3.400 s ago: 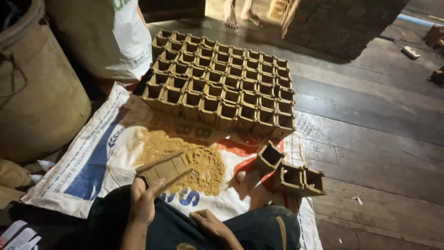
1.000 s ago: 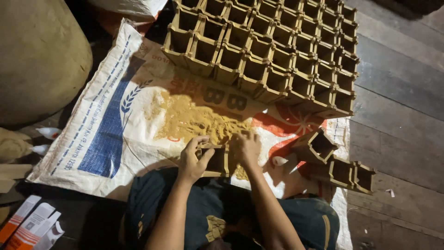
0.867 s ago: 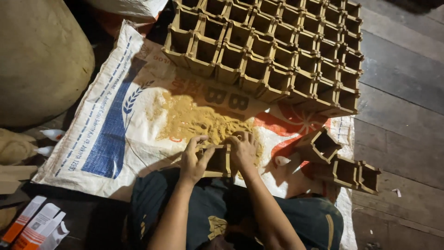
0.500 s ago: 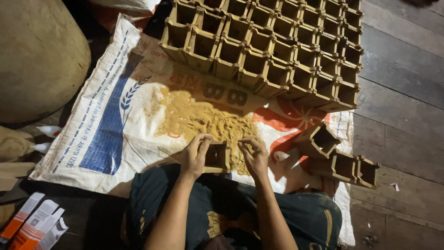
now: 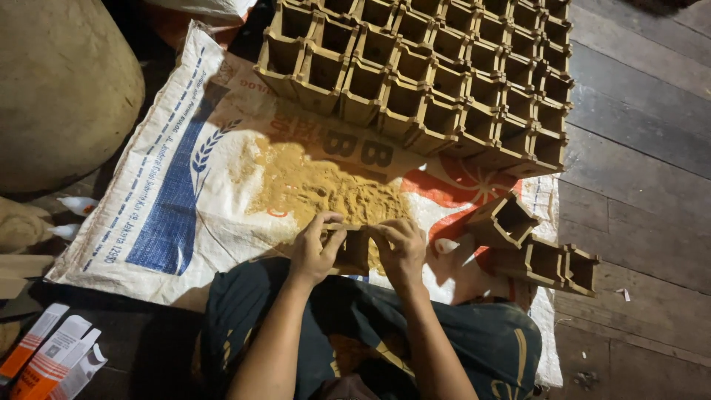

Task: Assembling small wooden boxes by joining pre-cut wooden pieces with adhesive.

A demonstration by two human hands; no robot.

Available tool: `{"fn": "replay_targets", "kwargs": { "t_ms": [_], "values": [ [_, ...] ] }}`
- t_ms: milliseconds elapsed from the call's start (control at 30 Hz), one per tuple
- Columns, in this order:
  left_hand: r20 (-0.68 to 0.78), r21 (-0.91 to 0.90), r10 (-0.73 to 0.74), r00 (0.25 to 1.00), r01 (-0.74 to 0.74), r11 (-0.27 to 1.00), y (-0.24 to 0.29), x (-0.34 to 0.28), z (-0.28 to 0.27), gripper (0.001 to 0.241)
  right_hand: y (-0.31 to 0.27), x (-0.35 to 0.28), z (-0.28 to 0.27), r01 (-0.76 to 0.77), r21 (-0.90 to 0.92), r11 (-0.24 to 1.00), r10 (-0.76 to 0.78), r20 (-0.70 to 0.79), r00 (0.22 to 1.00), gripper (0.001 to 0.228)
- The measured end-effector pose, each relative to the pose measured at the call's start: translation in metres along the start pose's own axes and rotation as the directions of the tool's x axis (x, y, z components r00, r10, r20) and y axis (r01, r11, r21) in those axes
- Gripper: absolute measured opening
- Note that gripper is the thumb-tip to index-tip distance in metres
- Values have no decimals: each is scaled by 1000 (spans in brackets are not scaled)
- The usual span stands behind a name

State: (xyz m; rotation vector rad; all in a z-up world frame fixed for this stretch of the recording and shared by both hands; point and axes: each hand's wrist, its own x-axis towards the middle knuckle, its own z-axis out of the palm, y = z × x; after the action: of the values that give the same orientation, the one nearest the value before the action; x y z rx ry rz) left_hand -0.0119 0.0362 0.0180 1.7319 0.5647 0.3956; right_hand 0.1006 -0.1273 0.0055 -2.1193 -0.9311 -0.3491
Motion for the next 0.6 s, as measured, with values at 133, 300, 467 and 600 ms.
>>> {"fn": "replay_targets", "kwargs": {
  "t_ms": [133,300,467,600],
  "values": [
    [-18,28,26,1000,-25,999,-6,2,3,27,-19,-6,-7,207,-326,923,-217,4,976,14],
    [-62,70,133,989,-129,989,-18,3,8,24,-45,-8,-21,320,-456,830,-360,0,933,38],
    [-57,103,164,985,-157,982,-13,2,8,23,-47,-10,-28,264,-449,853,-304,-17,953,28],
    [-39,113,206,978,-201,973,-18,1,8,21,-32,-21,-24,154,-447,881,-194,-45,980,37]
  ]
}}
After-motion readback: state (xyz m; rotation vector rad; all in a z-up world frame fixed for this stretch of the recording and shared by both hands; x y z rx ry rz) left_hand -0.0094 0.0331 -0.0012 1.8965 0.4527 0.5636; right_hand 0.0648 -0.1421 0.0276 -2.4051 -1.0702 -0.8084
